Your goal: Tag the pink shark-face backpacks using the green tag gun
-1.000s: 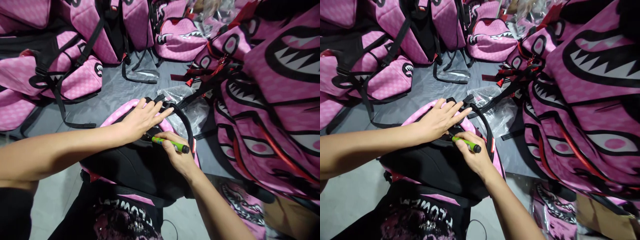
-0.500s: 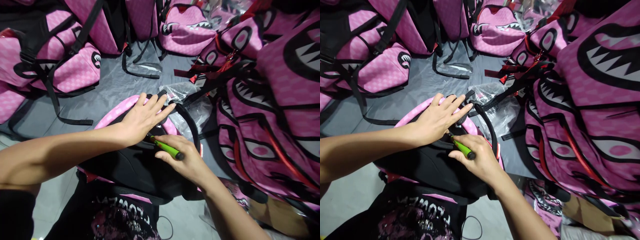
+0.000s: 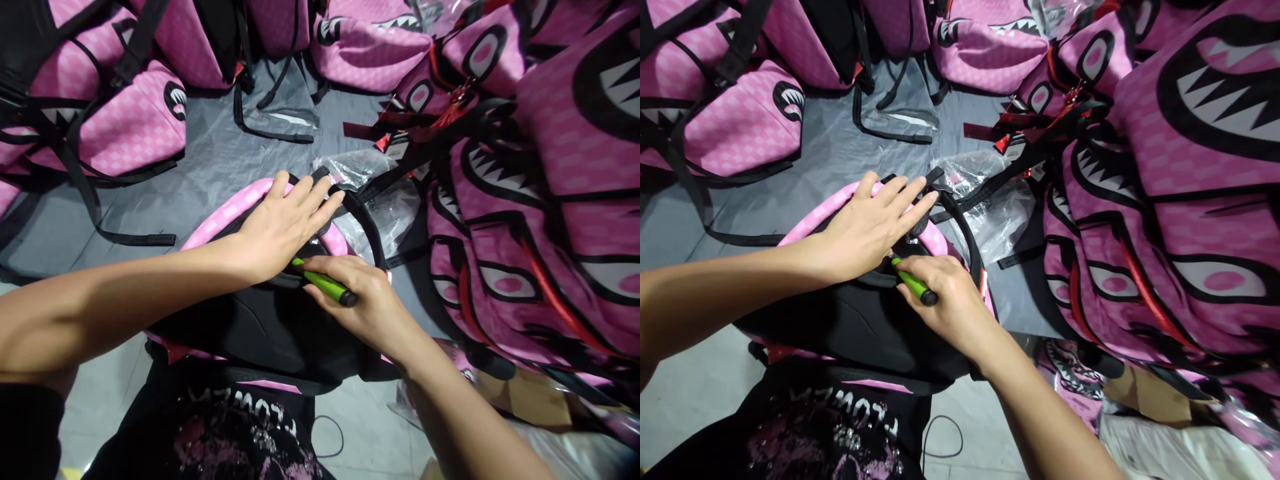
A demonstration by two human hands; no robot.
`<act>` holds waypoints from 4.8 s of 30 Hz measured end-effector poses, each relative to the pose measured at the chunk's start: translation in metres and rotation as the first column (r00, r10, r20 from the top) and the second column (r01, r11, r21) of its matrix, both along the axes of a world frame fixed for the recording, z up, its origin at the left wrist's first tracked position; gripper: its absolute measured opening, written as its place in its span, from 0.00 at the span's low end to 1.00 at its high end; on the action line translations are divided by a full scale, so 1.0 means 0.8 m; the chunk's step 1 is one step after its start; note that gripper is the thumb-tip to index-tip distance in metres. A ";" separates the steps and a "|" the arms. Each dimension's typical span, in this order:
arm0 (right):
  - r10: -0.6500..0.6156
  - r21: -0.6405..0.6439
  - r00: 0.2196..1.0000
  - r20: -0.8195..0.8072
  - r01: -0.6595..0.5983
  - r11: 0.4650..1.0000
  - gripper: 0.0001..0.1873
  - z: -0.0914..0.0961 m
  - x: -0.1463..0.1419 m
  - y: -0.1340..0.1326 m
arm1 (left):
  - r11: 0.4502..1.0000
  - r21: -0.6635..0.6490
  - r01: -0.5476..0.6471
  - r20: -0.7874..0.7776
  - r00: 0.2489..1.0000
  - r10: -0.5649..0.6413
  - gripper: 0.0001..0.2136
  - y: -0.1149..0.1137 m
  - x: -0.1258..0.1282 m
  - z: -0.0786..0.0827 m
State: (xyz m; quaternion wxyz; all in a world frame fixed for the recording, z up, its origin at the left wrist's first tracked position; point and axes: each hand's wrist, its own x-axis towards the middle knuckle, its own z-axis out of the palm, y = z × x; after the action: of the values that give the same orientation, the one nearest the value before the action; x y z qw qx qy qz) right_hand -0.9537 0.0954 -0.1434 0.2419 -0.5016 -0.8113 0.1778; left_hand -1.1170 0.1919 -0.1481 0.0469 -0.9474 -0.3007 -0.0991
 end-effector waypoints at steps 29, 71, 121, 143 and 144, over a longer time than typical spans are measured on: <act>-0.151 -0.036 0.989 -0.002 0.151 0.988 0.07 0.000 -0.023 0.000 | 0.997 0.057 -0.055 -0.057 0.997 0.058 0.31 0.003 0.003 -0.002; -0.662 -0.031 0.710 -0.240 0.676 0.736 0.06 -0.038 -0.070 -0.023 | 0.998 -0.054 -0.029 0.057 0.998 0.032 0.32 0.005 0.000 -0.004; -0.645 -0.119 0.738 -0.198 0.635 0.763 0.06 -0.028 -0.061 -0.023 | 0.994 0.086 -0.061 -0.039 0.997 0.064 0.31 0.003 -0.001 -0.007; -0.628 -0.069 0.747 -0.219 0.630 0.773 0.05 -0.028 -0.066 -0.020 | 0.989 -0.144 -0.020 0.064 0.997 0.030 0.32 0.007 0.001 -0.004; -0.629 -0.072 0.746 -0.219 0.630 0.773 0.05 -0.028 -0.066 -0.020 | 0.988 -0.154 -0.020 0.060 0.998 0.030 0.32 0.007 0.001 -0.003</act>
State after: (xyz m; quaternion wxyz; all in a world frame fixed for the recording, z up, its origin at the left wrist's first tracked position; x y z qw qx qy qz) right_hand -1.0062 0.0791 -0.1658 0.3815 -0.7206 -0.5617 0.1403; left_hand -1.1163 0.1973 -0.1504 -0.0340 -0.9408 -0.3207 -0.1045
